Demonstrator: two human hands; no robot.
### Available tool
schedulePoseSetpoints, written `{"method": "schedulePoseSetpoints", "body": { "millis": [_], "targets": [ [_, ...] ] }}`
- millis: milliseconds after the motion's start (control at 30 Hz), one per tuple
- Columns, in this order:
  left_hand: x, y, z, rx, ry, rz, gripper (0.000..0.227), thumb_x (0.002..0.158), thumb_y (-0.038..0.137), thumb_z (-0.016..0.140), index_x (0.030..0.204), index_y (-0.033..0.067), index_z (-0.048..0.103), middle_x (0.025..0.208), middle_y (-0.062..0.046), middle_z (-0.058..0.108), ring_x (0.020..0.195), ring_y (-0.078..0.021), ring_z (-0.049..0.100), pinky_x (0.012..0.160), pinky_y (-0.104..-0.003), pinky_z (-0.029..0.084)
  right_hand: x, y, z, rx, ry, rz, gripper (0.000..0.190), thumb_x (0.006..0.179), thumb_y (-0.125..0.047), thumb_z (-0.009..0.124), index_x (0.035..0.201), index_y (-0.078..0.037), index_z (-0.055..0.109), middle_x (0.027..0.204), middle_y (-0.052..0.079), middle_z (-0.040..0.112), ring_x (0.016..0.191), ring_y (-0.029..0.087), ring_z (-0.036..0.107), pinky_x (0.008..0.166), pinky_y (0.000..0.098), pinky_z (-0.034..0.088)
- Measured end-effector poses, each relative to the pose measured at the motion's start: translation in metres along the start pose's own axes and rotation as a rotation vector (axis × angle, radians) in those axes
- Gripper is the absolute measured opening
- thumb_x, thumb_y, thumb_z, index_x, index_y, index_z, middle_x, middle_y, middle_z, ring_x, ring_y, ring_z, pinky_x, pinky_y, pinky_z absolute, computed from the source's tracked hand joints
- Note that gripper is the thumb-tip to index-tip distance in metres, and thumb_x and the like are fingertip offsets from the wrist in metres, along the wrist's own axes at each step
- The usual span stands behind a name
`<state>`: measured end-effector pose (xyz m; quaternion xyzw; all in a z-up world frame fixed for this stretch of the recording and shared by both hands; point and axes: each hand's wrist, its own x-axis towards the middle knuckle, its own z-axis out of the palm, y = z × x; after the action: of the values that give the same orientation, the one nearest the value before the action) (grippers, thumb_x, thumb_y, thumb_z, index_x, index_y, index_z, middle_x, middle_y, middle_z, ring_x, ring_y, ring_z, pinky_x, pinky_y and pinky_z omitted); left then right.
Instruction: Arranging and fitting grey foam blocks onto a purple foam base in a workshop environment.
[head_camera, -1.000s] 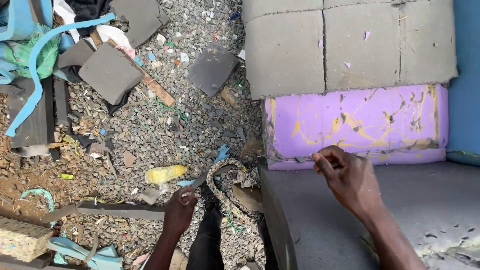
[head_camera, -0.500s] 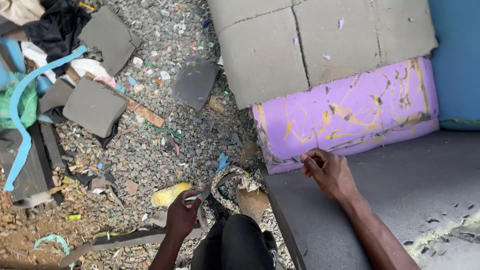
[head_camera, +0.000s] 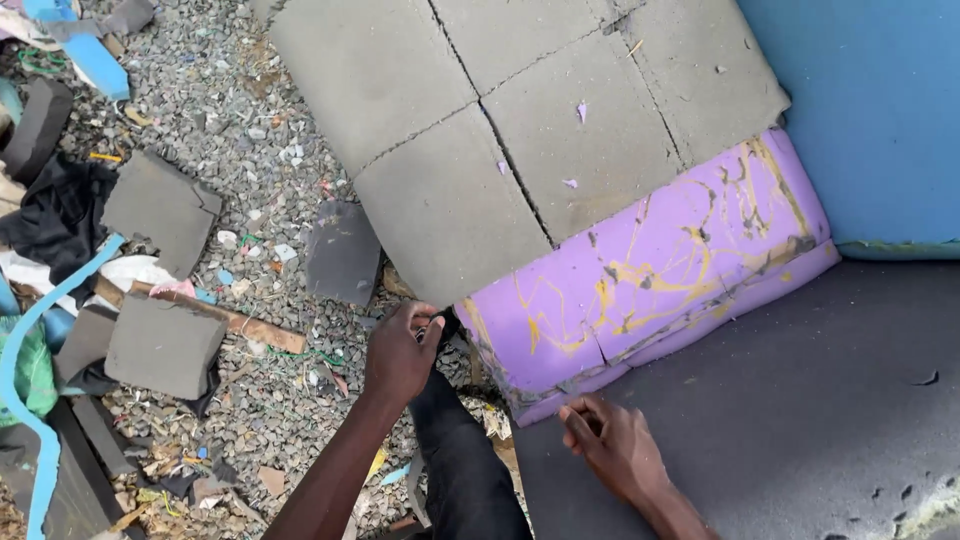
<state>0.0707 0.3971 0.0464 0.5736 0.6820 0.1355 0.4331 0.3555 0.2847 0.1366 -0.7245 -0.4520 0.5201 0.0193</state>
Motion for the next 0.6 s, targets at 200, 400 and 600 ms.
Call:
{"method": "schedulePoseSetpoints", "body": {
  "millis": [200, 400, 600],
  "targets": [
    [0.134, 0.042, 0.003, 0.089, 0.099, 0.492, 0.034, 0.098, 0.019, 0.066, 0.128, 0.0033, 0.059, 0.132, -0.014, 0.059, 0.115, -0.0372, 0.062, 0.08, -0.053, 0.054, 0.036, 0.064, 0.026, -0.089, 0.048, 0.332, 0.033, 0.091, -0.06, 0.055, 0.096, -0.039, 0.079, 0.069, -0.018, 0.08, 0.059, 0.005, 0.074, 0.062, 0.0311, 0.056],
    [0.265, 0.05, 0.011, 0.647, -0.098, 0.88, 0.07, 0.098, 0.001, 0.05, 0.161, 0.0059, 0.021, 0.171, -0.011, 0.009, 0.159, -0.0316, 0.003, 0.131, -0.046, 0.021, 0.089, -0.002, 0.021, -0.144, 0.439, 0.176, 0.031, 0.087, -0.06, 0.058, 0.102, -0.043, 0.079, 0.091, -0.02, 0.08, 0.08, 0.006, 0.077, 0.061, 0.0315, 0.058],
    [0.326, 0.058, 0.002, 1.018, -0.17, 1.141, 0.072, 0.092, 0.009, 0.047, 0.161, 0.0036, 0.024, 0.168, -0.016, 0.025, 0.155, -0.0346, 0.024, 0.131, -0.048, 0.014, 0.165, -0.116, 0.003, -0.023, 0.455, -0.457, 0.046, 0.101, -0.032, 0.058, 0.142, -0.01, 0.055, 0.144, 0.011, 0.062, 0.13, 0.032, 0.06, 0.104, 0.0468, 0.049]
  ]
}}
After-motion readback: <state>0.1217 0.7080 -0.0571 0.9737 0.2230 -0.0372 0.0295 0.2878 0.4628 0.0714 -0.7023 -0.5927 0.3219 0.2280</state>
